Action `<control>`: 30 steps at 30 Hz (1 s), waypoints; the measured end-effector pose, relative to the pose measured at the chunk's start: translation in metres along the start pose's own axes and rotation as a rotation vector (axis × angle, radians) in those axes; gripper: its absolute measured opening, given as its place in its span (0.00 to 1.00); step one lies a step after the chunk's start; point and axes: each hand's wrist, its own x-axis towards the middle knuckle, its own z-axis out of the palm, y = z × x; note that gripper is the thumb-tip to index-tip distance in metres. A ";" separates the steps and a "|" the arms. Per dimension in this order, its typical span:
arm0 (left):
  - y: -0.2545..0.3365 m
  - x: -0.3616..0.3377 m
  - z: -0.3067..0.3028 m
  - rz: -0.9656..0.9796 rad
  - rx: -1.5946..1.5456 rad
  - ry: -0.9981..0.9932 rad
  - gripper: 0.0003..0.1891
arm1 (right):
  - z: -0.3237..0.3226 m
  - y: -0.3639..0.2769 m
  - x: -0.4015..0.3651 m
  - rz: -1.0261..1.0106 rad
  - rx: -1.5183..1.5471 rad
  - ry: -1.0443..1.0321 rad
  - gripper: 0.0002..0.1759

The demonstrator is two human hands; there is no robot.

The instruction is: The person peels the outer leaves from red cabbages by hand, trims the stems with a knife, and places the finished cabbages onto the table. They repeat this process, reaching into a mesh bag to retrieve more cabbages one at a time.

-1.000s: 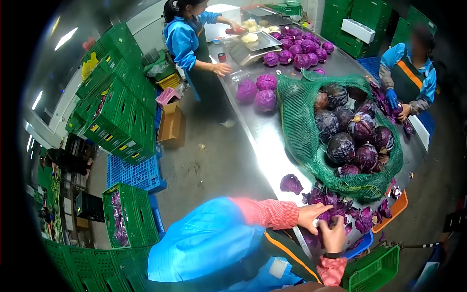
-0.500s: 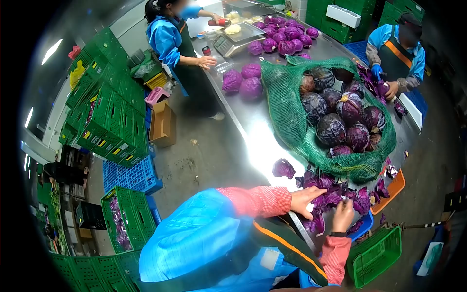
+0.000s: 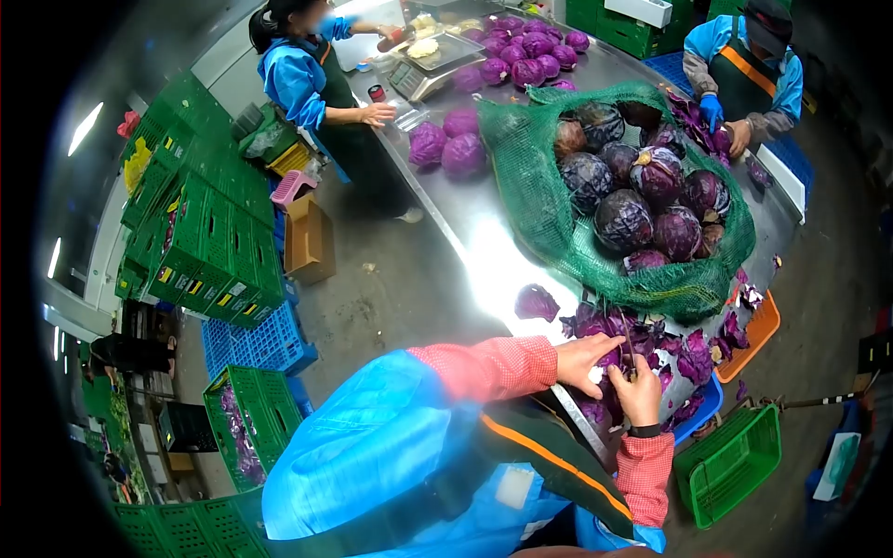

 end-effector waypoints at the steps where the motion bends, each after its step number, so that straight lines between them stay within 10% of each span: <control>1: -0.006 0.001 0.006 0.043 0.038 0.035 0.64 | 0.000 -0.003 0.000 -0.048 -0.075 0.027 0.23; 26: 0.003 0.017 0.002 -0.028 0.103 -0.018 0.61 | 0.004 0.004 -0.007 -0.344 -0.448 0.164 0.10; 30: -0.005 0.019 0.003 0.036 0.080 -0.031 0.63 | 0.008 0.017 -0.009 -0.235 -0.093 0.225 0.12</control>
